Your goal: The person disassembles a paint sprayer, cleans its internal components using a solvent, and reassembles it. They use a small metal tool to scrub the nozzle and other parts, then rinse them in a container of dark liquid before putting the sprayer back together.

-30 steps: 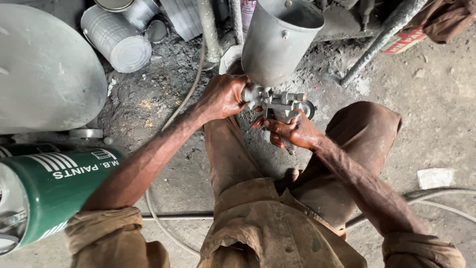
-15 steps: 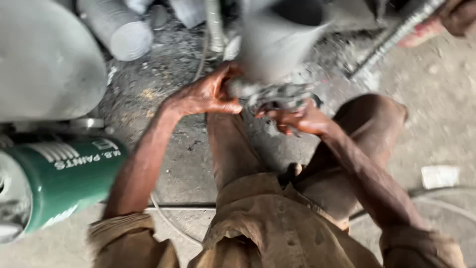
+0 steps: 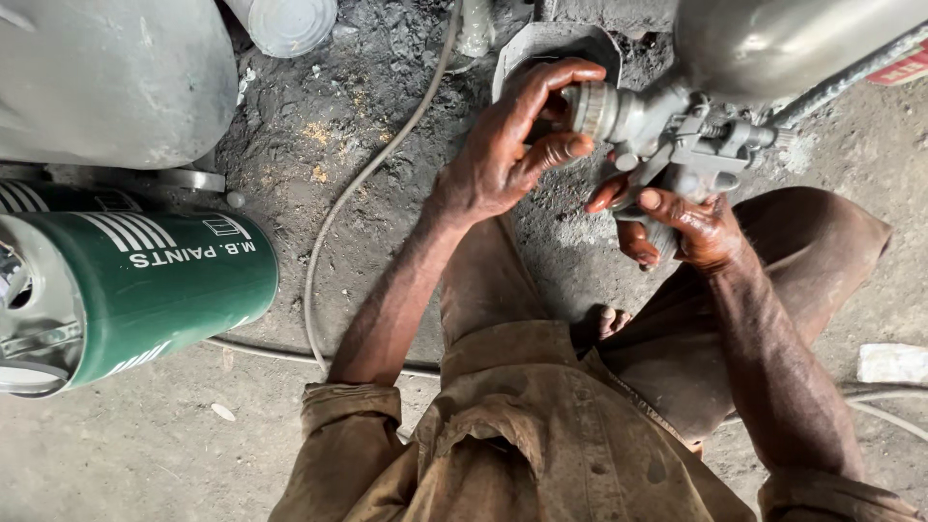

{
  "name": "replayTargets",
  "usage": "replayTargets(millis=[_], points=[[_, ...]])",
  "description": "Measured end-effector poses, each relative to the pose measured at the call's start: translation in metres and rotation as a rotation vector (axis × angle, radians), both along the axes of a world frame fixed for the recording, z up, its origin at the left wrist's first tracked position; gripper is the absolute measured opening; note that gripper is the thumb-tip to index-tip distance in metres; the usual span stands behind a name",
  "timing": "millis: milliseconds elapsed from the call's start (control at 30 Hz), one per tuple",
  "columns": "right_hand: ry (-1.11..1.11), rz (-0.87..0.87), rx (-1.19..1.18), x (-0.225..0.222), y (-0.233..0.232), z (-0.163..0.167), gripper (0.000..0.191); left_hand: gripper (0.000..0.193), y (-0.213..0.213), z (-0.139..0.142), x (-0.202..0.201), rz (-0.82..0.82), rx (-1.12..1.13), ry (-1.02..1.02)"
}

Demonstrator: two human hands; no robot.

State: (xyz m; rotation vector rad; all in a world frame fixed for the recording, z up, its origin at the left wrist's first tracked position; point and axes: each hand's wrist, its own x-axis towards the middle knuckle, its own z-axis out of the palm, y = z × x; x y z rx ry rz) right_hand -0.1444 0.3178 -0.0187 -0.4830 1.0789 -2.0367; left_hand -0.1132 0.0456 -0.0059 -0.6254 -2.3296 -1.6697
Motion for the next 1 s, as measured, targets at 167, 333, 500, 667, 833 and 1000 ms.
replayTargets(millis=[167,333,500,667,833,1000], points=[[-0.013,-0.023,0.017,0.005,0.000,0.000,0.033,0.056,0.019,0.000,0.004,0.102,0.088,-0.013],[0.205,0.006,0.146,0.001,-0.001,-0.004,0.036,0.061,0.035,0.007,0.002,0.237,0.153,-0.256],[0.071,-0.012,0.077,0.005,0.002,-0.002,0.033,0.063,0.017,0.038,0.007,0.227,-0.107,-0.565],[0.024,-0.064,0.022,0.010,0.007,0.007,0.033,0.062,0.011,0.049,0.010,-0.084,0.191,-0.124],[0.025,-0.068,0.017,0.010,0.002,0.010,0.033,0.057,0.020,0.032,0.005,0.071,0.091,-0.153],[0.045,-0.056,-0.001,0.010,0.001,0.011,0.033,0.056,0.026,0.022,-0.008,0.323,-0.376,-0.547]])
